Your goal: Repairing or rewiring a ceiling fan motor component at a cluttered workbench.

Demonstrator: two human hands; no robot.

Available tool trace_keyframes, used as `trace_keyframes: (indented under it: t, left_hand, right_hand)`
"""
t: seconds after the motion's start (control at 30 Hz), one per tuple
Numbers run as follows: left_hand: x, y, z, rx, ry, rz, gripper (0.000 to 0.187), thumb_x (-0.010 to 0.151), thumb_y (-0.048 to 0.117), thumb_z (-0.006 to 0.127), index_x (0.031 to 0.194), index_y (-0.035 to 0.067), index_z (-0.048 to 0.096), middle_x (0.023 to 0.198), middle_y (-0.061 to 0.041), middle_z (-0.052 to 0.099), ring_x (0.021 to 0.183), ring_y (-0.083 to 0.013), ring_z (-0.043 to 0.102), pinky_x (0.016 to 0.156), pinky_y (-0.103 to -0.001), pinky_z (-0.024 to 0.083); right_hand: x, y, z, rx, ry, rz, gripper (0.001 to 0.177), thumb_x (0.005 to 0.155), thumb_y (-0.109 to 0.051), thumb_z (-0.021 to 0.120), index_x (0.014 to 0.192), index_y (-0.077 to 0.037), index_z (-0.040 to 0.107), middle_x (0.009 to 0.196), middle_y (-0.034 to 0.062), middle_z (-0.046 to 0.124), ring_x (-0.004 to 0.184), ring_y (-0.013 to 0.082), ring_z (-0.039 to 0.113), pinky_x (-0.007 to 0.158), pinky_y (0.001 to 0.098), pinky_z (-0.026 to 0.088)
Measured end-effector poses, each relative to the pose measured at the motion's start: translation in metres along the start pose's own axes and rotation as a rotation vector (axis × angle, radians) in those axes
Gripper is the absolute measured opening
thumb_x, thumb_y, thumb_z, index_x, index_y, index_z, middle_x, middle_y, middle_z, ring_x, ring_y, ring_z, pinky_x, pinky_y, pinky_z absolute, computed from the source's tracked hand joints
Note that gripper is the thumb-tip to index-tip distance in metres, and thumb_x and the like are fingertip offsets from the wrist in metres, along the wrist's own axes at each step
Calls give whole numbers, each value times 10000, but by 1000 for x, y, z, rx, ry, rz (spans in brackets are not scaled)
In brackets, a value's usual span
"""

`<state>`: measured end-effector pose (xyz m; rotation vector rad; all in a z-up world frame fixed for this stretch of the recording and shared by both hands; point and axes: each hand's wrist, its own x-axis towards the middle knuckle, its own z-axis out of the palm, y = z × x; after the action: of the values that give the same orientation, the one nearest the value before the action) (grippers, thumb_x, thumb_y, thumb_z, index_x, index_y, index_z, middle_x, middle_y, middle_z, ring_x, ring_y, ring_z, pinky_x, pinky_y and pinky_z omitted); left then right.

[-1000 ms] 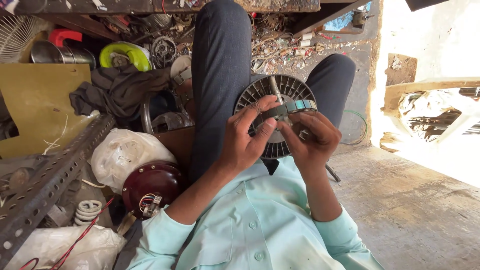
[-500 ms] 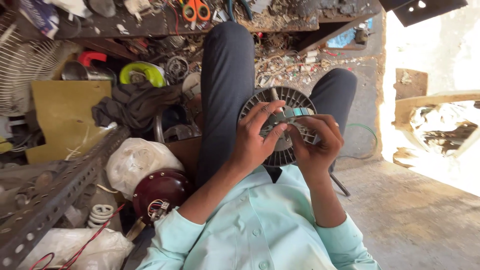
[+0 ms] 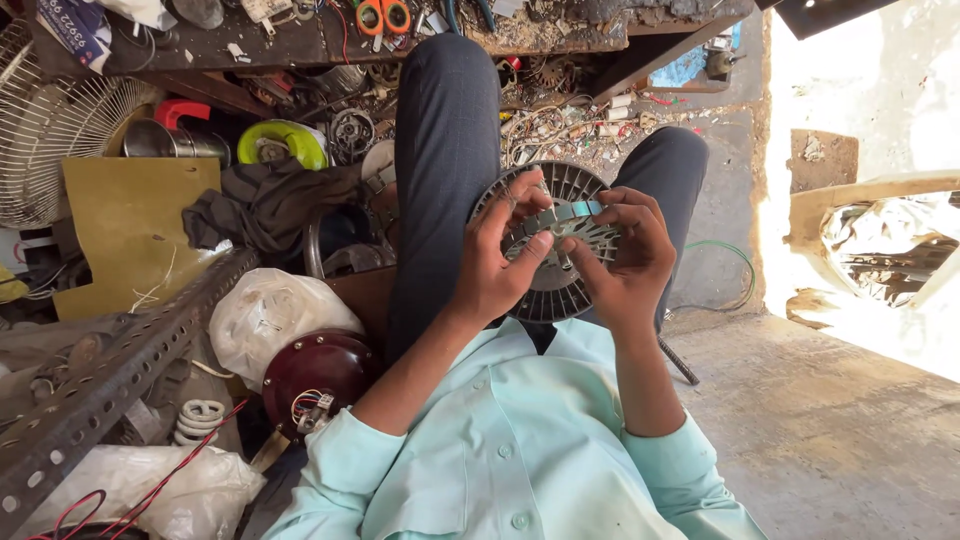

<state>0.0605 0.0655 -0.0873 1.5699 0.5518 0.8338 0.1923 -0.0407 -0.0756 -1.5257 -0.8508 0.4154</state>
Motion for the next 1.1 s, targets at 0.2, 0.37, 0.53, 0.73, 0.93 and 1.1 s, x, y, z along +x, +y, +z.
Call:
trace_keyframes:
  t: [0.2, 0.37, 0.53, 0.73, 0.93, 1.1]
  left_hand:
    - [-1, -4, -1, -188, -34, -125, 565, 968, 94, 661, 1494, -11, 486, 1168, -98, 699, 1083, -166, 694, 960, -315, 574]
    - [0, -3, -2, -210, -26, -175, 581, 950, 106, 665, 1490, -27, 494, 1133, -106, 699, 987, -142, 705, 893, -298, 585]
    - [-1, -11, -2, -289, -52, -175, 585, 977, 85, 666, 1513, -18, 457, 1229, -142, 686, 1143, -165, 674, 931, -291, 598]
    - [-3, -18, -2, -366, -63, -264, 639, 947, 86, 730, 1506, -28, 443, 1186, -192, 720, 1070, -179, 710, 916, -301, 598]
    - [-2, -20, 0, -403, -46, -193, 644, 979, 90, 719, 1532, -18, 406, 1264, -194, 698, 1103, -165, 683, 956, -282, 576]
    - [-5, -25, -1, -404, -51, -270, 660, 957, 99, 724, 1530, -12, 416, 1233, -196, 703, 1074, -165, 698, 920, -283, 597]
  right_hand:
    - [-3, 11, 1, 122, -9, 8, 346, 849, 4, 869, 1075, 24, 608, 1315, 126, 571, 1228, 157, 570, 1107, 303, 464]
    - [-2, 13, 7, 53, 51, -52, 328, 840, 30, 858, 1033, 8, 595, 1289, 135, 583, 1217, 167, 578, 1099, 303, 462]
    - [2, 12, -3, 149, -16, -7, 315, 828, 45, 820, 1048, 12, 598, 1296, 132, 564, 1230, 154, 565, 1063, 285, 473]
    - [-4, 22, -4, 220, 6, 71, 285, 858, 125, 736, 1070, 13, 581, 1338, 147, 570, 1178, 129, 572, 1043, 278, 469]
    - [-1, 22, -2, 246, -1, 36, 294, 858, 137, 730, 1059, 2, 561, 1324, 148, 578, 1186, 131, 575, 1056, 280, 464]
    - [-4, 24, -2, 250, -2, 56, 299, 860, 133, 745, 1066, 10, 566, 1319, 152, 582, 1140, 124, 565, 1033, 280, 462]
